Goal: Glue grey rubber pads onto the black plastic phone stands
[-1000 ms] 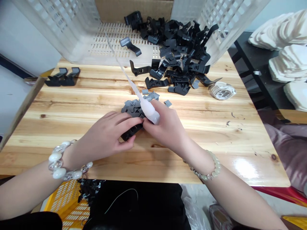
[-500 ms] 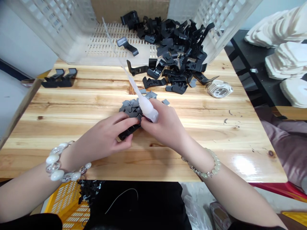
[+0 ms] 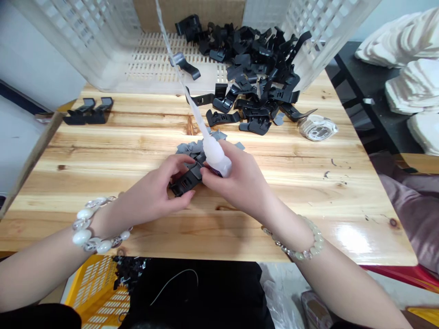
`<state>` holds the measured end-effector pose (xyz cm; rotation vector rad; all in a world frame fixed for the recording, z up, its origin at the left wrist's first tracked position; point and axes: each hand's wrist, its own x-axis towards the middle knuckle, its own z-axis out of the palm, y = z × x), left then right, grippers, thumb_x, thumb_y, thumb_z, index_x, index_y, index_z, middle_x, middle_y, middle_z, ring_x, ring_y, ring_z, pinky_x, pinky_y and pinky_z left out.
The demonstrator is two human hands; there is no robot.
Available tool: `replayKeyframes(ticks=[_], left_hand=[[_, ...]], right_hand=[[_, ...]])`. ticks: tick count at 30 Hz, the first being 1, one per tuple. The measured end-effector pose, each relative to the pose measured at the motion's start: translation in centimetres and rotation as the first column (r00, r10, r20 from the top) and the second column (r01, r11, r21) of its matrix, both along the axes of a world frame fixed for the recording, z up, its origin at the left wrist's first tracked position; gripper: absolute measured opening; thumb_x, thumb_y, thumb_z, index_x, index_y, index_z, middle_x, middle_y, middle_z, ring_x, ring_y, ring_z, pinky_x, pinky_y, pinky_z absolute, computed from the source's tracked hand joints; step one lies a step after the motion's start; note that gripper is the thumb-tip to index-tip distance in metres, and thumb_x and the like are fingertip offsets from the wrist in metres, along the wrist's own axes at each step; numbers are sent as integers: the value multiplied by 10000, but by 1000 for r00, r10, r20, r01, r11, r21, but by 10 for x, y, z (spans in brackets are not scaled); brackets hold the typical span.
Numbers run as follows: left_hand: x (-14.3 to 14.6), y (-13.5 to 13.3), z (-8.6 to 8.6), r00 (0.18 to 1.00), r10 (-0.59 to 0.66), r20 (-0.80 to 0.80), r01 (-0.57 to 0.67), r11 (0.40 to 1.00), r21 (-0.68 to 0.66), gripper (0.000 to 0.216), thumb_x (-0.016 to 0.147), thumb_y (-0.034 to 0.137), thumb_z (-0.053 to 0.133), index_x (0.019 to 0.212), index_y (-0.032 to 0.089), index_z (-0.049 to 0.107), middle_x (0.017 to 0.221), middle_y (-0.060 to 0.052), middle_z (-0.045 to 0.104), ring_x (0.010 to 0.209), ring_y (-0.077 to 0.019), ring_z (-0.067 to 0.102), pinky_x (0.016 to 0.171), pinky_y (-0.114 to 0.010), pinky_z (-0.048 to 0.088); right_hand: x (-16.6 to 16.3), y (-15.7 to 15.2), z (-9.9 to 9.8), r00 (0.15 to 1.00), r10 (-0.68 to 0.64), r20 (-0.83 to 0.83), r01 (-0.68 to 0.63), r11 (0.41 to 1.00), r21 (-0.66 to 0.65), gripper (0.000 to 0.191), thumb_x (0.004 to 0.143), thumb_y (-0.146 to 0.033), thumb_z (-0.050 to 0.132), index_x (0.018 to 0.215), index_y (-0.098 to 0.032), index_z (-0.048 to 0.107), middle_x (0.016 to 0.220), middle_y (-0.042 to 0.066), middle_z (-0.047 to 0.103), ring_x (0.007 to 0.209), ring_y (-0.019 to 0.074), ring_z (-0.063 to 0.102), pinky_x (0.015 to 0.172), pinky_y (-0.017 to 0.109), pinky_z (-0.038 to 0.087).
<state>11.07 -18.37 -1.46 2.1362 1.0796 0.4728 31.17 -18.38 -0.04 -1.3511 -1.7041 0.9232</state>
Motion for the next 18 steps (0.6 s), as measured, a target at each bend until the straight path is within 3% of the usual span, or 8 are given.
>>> replayKeyframes(ticks=[2, 5, 9, 13, 18], left_hand=[[0, 0, 0, 999, 27, 42, -23, 995, -94, 543, 859, 349, 607, 1321, 225, 348, 1035, -46, 648, 852, -184, 645, 742, -307, 501], [0, 1, 2, 998, 37, 46, -31, 991, -130, 512, 862, 340, 605, 1303, 232, 368, 1052, -42, 657, 864, -186, 648, 751, -314, 504], [-1, 0, 3, 998, 35, -44, -37, 997, -64, 397, 868, 316, 582, 1233, 216, 461, 1112, -60, 649, 963, -212, 644, 825, -342, 510], [0, -6, -3, 986, 19, -165, -14, 999, 33, 479, 884, 319, 556, 1317, 174, 412, 1187, -116, 616, 1046, -253, 628, 896, -395, 506], [0, -11, -7, 984, 18, -175, 1, 994, 108, 477, 890, 304, 554, 1311, 167, 375, 1171, -127, 593, 1018, -249, 632, 873, -385, 516]], right_hand=[[0, 1, -1, 999, 7, -33, -7, 1000, -13, 172, 734, -213, 706, 781, -216, 540, 733, -3, 598, 673, 167, 545, 619, 322, 444], [-1, 4, -3, 993, 33, -111, -40, 997, -64, 170, 757, -252, 710, 788, -218, 547, 728, 0, 610, 673, 172, 563, 624, 327, 469], [1, 8, -4, 970, -14, -242, 1, 998, -57, 121, 843, -323, 624, 814, -231, 550, 766, 13, 599, 692, 169, 556, 621, 316, 466], [4, 8, -3, 930, -64, -362, 66, 998, -5, 167, 886, -366, 526, 805, -226, 568, 712, 0, 511, 597, 135, 453, 540, 288, 389], [-4, 4, -12, 984, 0, -178, -7, 999, -37, 206, 836, -396, 639, 786, -211, 560, 676, -16, 515, 601, 130, 486, 549, 279, 419]])
